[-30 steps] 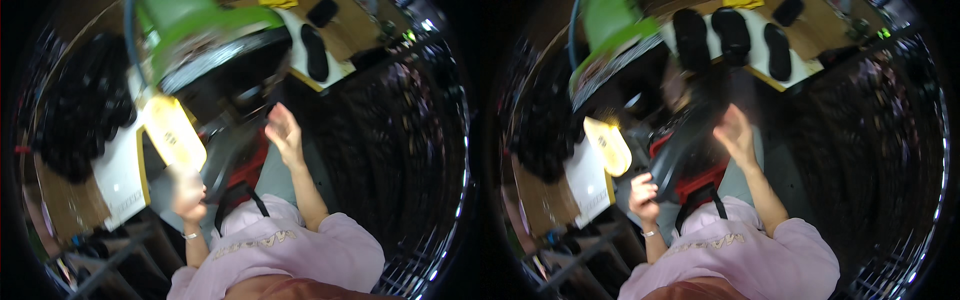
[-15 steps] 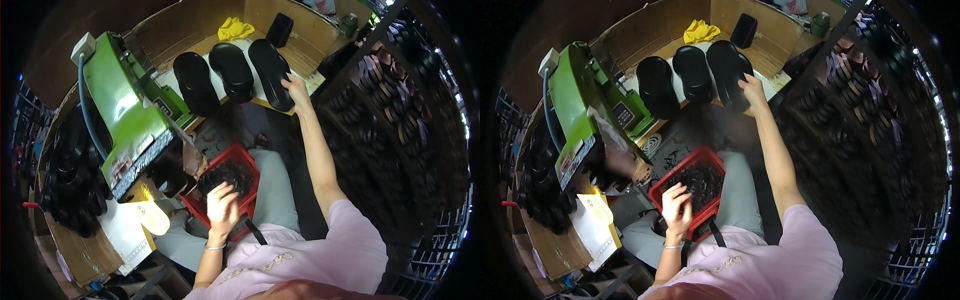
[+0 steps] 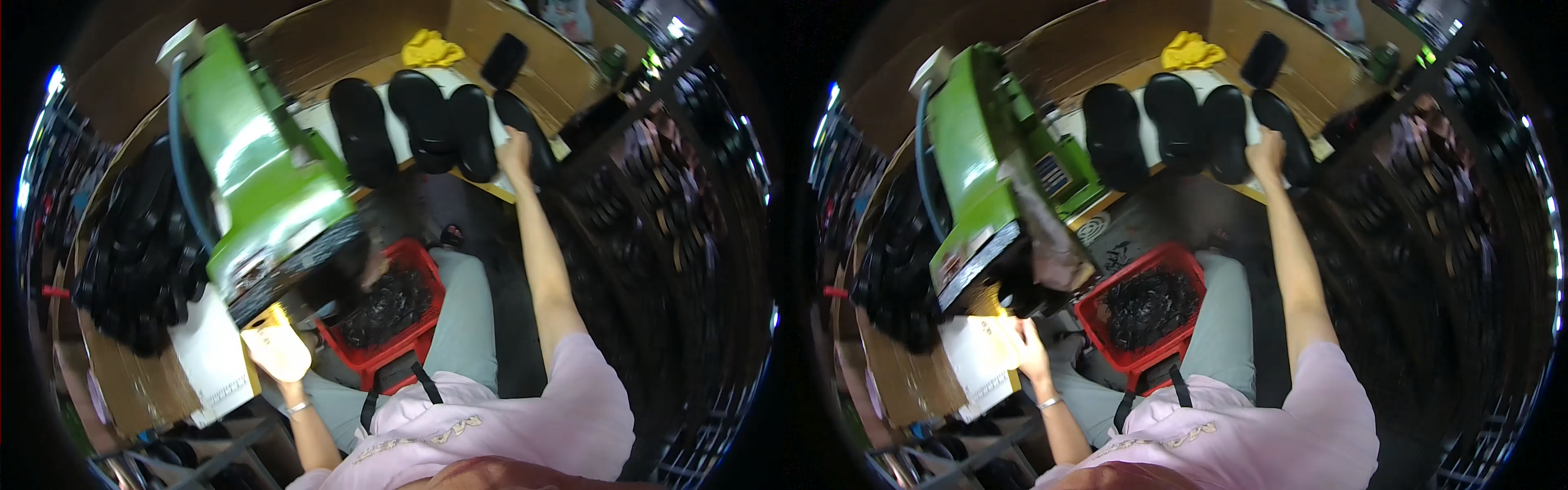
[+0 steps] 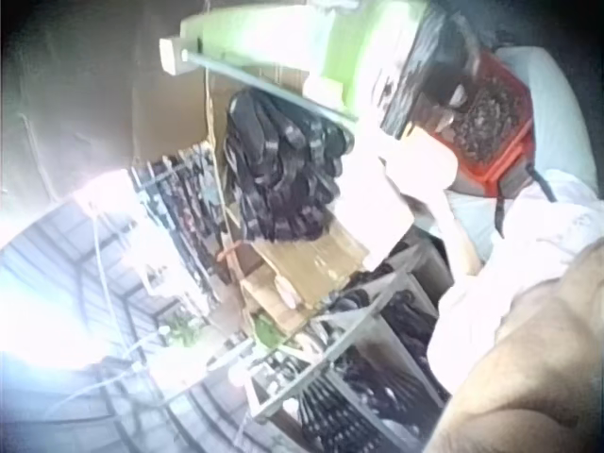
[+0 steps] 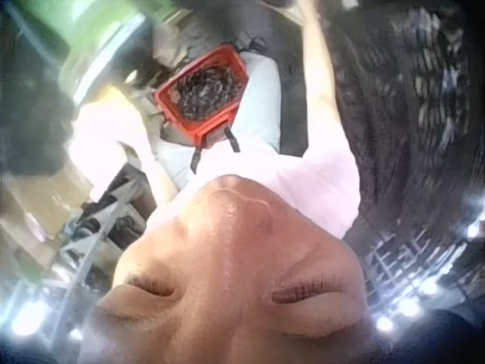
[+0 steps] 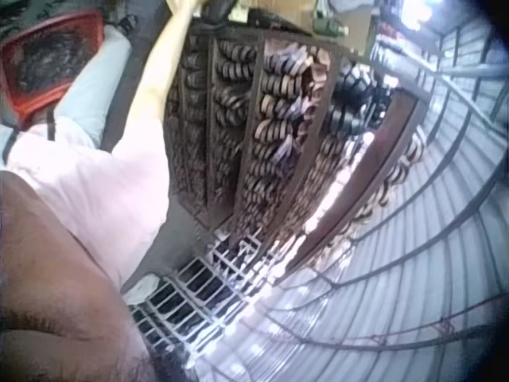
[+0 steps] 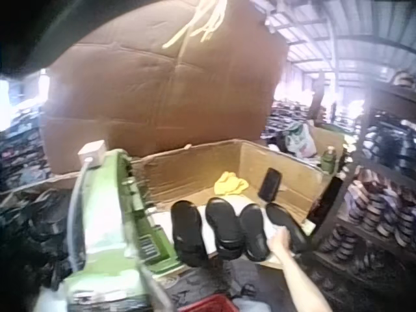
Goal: The person repeatedly grinds the soles of black shoes against a green bench grinder. They handle the shoes one at a time, rotating them to smooth different areas of the sole, and then place the finished shoes on a nearby shelf.
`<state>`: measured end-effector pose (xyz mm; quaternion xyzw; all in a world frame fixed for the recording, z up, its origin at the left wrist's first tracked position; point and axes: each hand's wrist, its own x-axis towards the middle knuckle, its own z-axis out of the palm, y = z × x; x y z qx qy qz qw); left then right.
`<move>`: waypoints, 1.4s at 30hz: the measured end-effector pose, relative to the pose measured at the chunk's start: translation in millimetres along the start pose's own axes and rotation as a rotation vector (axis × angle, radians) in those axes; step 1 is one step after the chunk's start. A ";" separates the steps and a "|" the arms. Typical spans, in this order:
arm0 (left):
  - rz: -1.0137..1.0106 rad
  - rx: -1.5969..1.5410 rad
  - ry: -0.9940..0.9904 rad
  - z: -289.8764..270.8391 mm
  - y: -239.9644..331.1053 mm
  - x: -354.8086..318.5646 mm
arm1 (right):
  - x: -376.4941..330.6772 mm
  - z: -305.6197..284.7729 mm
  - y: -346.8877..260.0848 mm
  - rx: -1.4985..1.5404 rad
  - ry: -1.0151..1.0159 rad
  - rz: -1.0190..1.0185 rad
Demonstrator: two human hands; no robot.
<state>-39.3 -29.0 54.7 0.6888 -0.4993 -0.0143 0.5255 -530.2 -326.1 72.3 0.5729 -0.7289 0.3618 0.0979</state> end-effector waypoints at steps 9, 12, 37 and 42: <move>0.506 0.482 0.353 -85.4 43.3 215.3 | -6.0 -35.1 71.3 -0.549 -0.443 -0.254; 0.488 0.590 0.245 -100.3 27.1 254.8 | -19.2 -27.2 35.9 -0.363 -0.415 -0.256; -0.377 -1.025 -0.296 -34.8 68.0 -66.1 | -263.9 -91.4 -140.0 1.650 -0.626 0.413; -0.355 -1.005 -0.487 18.4 60.9 -30.4 | -207.1 -93.9 -133.4 1.466 -0.369 0.171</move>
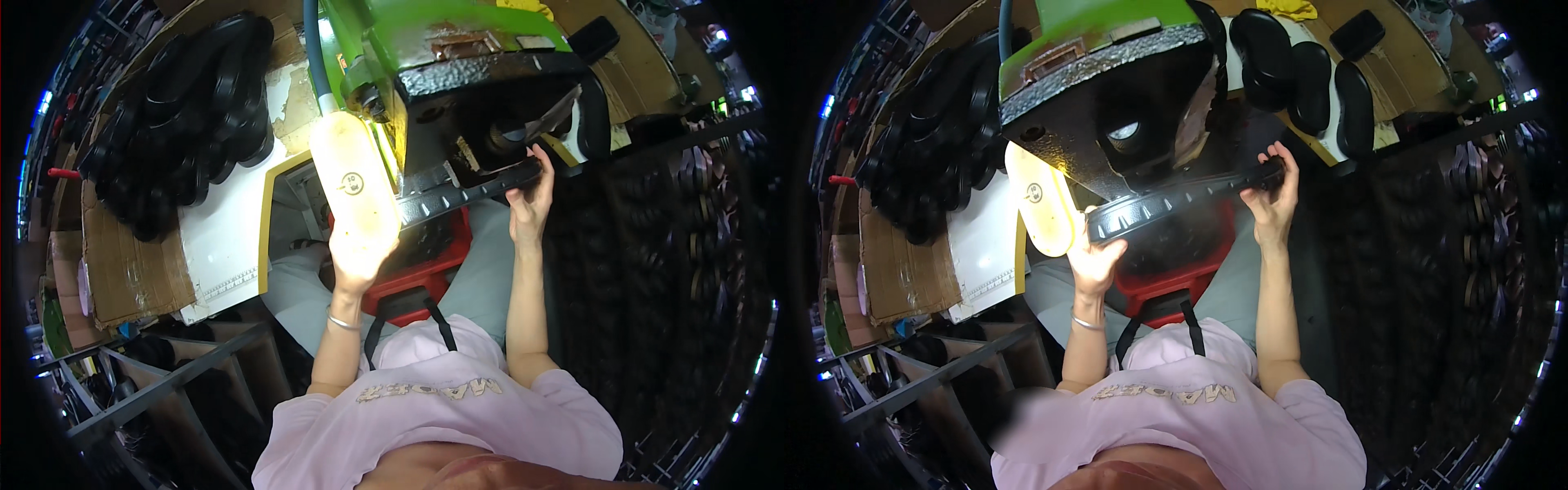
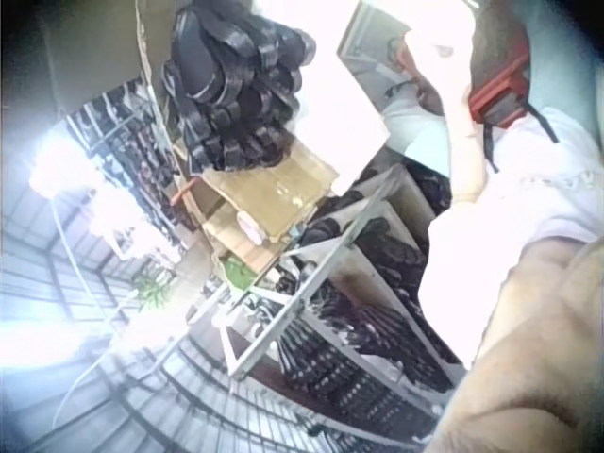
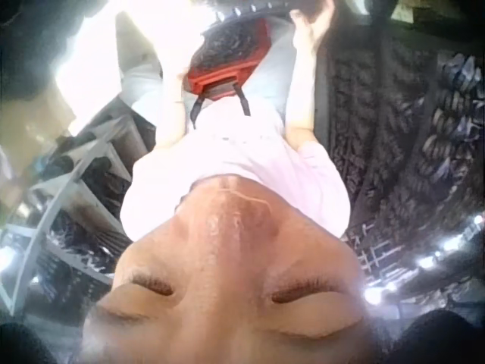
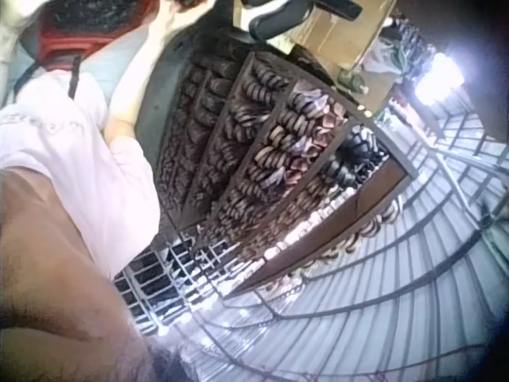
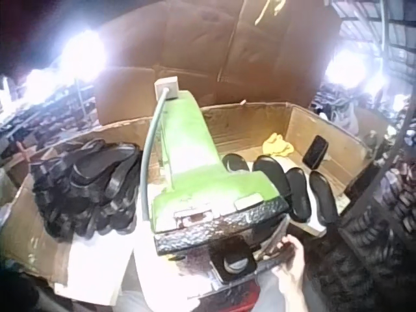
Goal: The person repeatedly grinds the soles of black shoes against a green bench grinder. They handle the shoes one at a time, rotating them to smooth different areas of the sole, and then place the finished shoes on a nearby shelf.
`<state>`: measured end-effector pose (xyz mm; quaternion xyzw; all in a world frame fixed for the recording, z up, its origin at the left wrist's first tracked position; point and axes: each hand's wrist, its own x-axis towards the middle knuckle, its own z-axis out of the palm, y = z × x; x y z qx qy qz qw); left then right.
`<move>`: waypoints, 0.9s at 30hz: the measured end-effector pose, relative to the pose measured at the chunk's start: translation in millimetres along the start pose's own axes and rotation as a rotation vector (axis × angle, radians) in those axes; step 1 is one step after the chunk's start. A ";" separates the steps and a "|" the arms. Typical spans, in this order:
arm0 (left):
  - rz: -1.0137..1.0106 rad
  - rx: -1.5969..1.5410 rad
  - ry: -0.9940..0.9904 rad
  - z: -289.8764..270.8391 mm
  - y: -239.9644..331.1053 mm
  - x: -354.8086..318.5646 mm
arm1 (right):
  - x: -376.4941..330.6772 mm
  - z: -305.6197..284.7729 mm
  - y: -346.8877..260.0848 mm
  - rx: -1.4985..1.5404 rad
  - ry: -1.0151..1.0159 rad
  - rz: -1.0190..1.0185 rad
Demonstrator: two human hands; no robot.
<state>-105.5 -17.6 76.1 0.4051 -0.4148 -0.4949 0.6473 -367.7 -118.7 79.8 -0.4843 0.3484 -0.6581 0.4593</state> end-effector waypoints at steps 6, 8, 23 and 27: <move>0.192 0.216 -0.015 -12.1 4.0 12.8 | 7.0 6.8 15.8 -0.009 -0.043 0.003; 0.210 0.282 0.022 -18.9 9.3 8.1 | 3.4 11.3 21.7 -0.035 -0.055 0.021; 0.004 -0.210 0.195 -109.0 -20.2 -16.5 | -36.2 68.9 38.3 -0.289 -0.066 -0.229; -0.222 -0.265 0.088 -123.8 -41.7 0.2 | -35.6 84.7 18.8 -0.548 -0.072 -0.319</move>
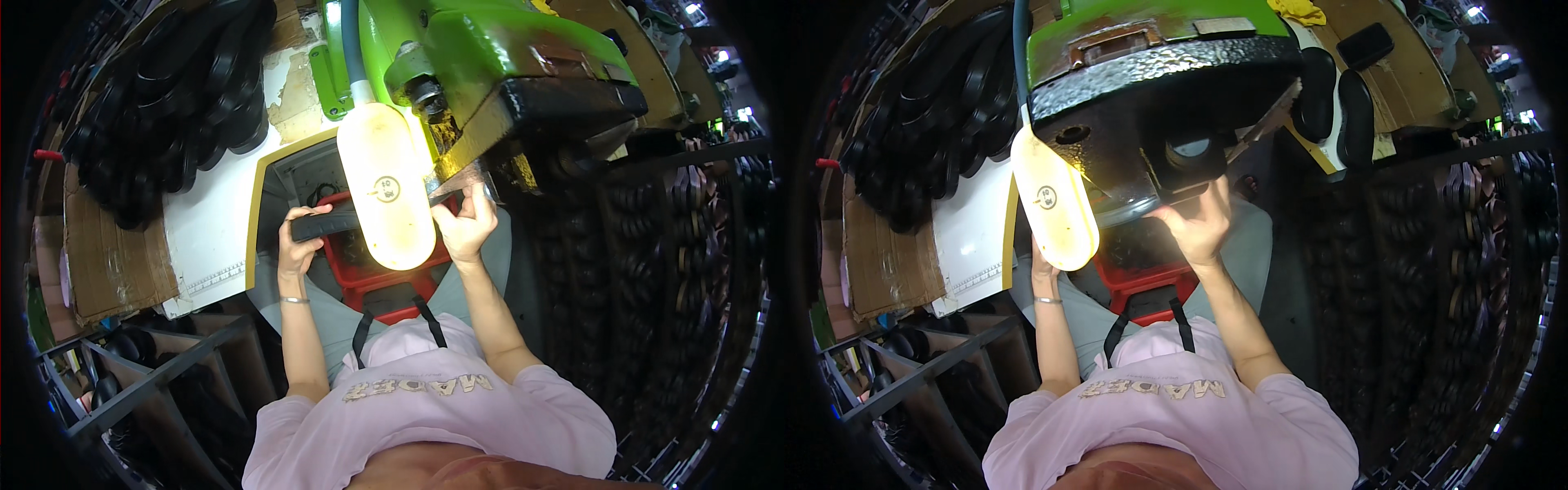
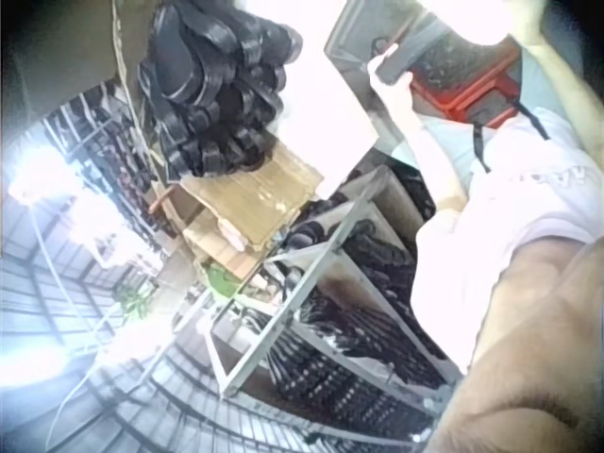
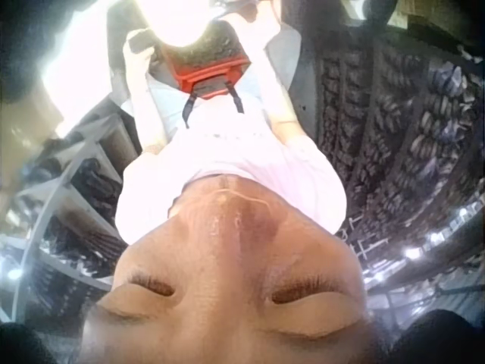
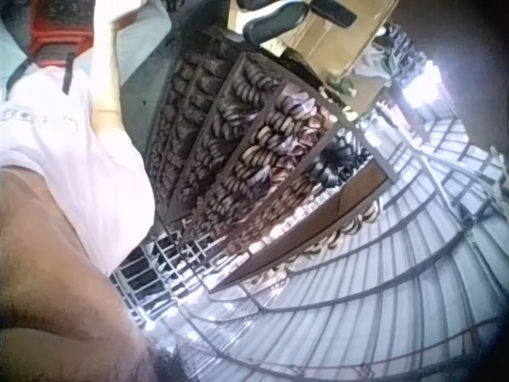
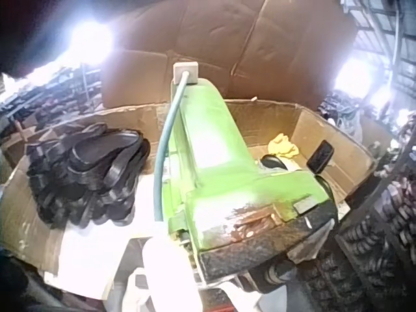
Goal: The person repeatedly grinds the soles of black shoes against a green bench grinder. They handle the shoes one at a time, rotating them to smooth different areas of the sole, and then place the finished shoes on a nearby shelf.
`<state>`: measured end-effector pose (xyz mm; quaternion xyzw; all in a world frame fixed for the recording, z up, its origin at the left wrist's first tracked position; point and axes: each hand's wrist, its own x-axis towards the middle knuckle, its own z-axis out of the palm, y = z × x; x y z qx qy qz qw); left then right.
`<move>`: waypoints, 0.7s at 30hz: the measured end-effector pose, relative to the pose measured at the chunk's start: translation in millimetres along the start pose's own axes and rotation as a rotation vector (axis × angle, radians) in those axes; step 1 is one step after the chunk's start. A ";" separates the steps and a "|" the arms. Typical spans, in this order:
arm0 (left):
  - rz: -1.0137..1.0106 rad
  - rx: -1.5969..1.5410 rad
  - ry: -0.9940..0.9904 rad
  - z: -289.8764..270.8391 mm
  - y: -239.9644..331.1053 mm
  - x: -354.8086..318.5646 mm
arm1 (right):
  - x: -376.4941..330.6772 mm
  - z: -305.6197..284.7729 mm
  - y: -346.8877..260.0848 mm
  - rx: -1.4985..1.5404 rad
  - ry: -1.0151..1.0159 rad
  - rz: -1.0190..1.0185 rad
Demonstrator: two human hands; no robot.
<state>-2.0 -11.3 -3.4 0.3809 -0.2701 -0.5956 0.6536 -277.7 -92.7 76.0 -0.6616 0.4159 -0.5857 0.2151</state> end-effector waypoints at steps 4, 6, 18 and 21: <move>-0.191 0.299 -0.230 7.4 0.5 32.6 | 16.8 6.2 -31.0 -0.136 0.057 -0.207; -0.062 0.606 -0.333 37.2 2.8 41.0 | 21.1 4.7 -30.2 -0.156 0.054 -0.300; 0.452 0.535 0.118 136.5 -52.7 19.7 | -0.5 1.2 25.6 0.198 -0.081 0.111; 0.460 0.456 0.226 142.1 -72.3 13.8 | -27.5 5.0 79.3 0.611 -0.089 0.513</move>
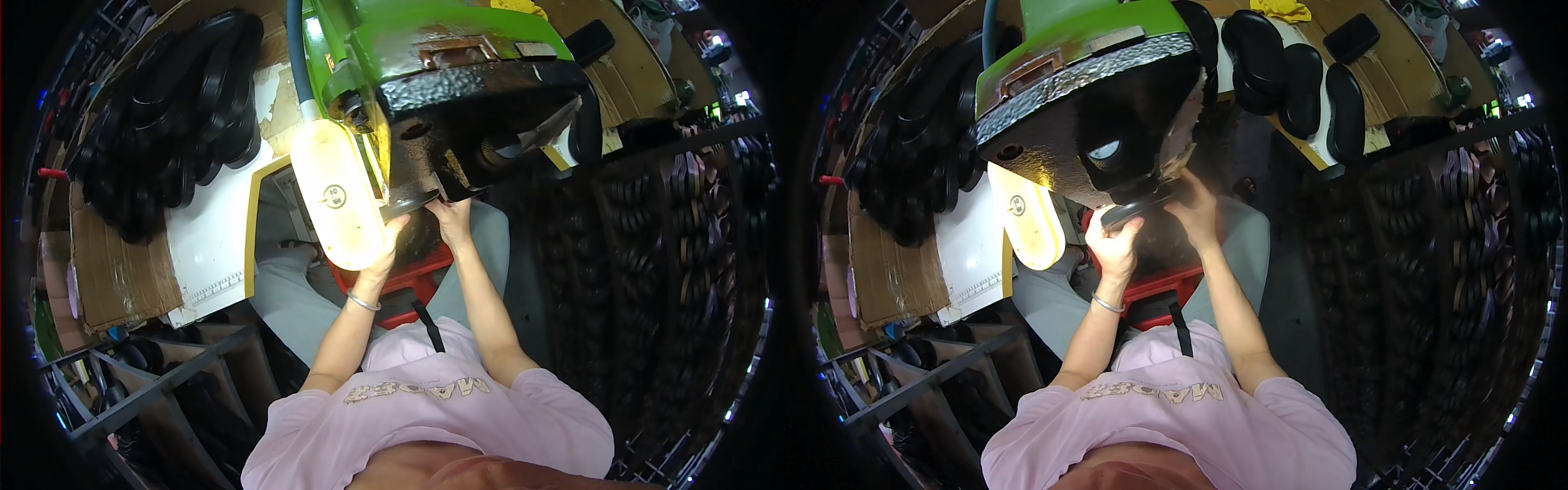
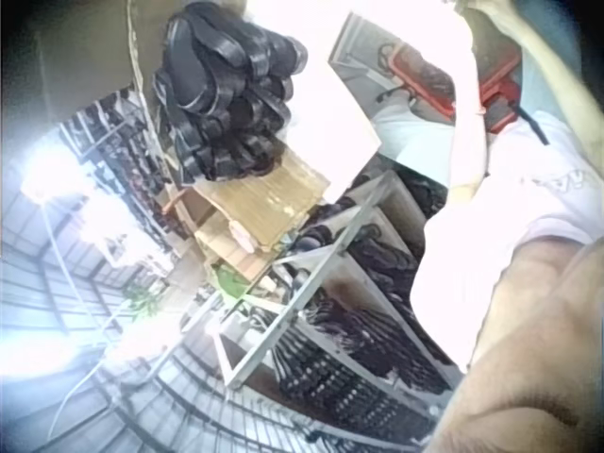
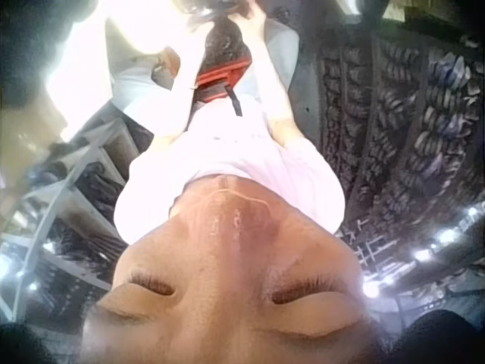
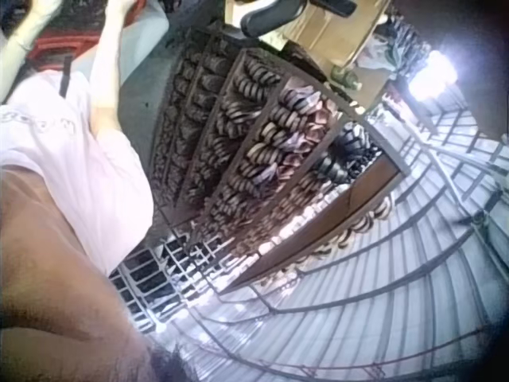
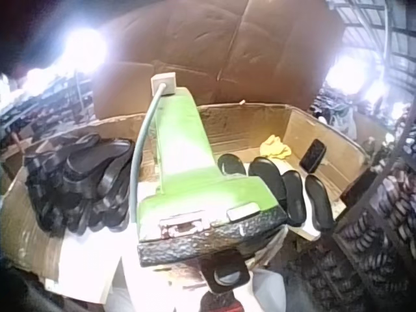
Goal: The person repeatedly grinds the soles of black shoes against a green bench grinder. They handle the shoes one at a time, rotating them to smooth different areas of the sole, and then place the finished shoes on a nearby shelf.
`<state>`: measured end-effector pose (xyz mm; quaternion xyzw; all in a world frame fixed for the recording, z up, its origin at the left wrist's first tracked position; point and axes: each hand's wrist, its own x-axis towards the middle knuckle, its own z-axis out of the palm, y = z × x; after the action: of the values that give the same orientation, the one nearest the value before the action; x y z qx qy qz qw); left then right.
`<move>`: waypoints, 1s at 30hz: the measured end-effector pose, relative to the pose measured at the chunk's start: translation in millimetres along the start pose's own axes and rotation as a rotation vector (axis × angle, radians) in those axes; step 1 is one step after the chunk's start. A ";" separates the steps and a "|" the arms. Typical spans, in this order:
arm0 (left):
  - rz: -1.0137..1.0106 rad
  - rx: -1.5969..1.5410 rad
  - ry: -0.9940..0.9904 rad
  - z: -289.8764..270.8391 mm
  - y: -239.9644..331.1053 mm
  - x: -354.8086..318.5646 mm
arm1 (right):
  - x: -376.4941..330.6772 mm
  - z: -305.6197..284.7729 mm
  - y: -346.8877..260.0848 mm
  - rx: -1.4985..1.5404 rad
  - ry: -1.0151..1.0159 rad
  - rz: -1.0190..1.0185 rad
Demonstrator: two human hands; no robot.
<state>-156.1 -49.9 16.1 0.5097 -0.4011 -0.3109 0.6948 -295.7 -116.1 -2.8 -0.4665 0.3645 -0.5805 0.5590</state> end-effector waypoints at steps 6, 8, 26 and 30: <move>-0.221 -0.579 0.096 31.6 29.6 -9.0 | -8.0 -71.8 42.0 0.689 -0.013 0.394; -0.232 -0.546 0.060 32.3 24.7 -11.2 | -2.4 -81.3 34.8 0.615 0.032 0.292; 0.197 0.182 -0.101 20.2 65.4 11.6 | 21.2 -81.3 -36.9 0.244 0.261 -0.042; 0.074 -0.085 -0.106 2.1 70.0 11.0 | 20.9 -75.2 -75.8 0.005 0.320 -0.152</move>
<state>-151.0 -40.1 86.1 0.4475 -0.4422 -0.3282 0.7047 -389.2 -135.9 49.2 -0.3932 0.4111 -0.6887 0.4496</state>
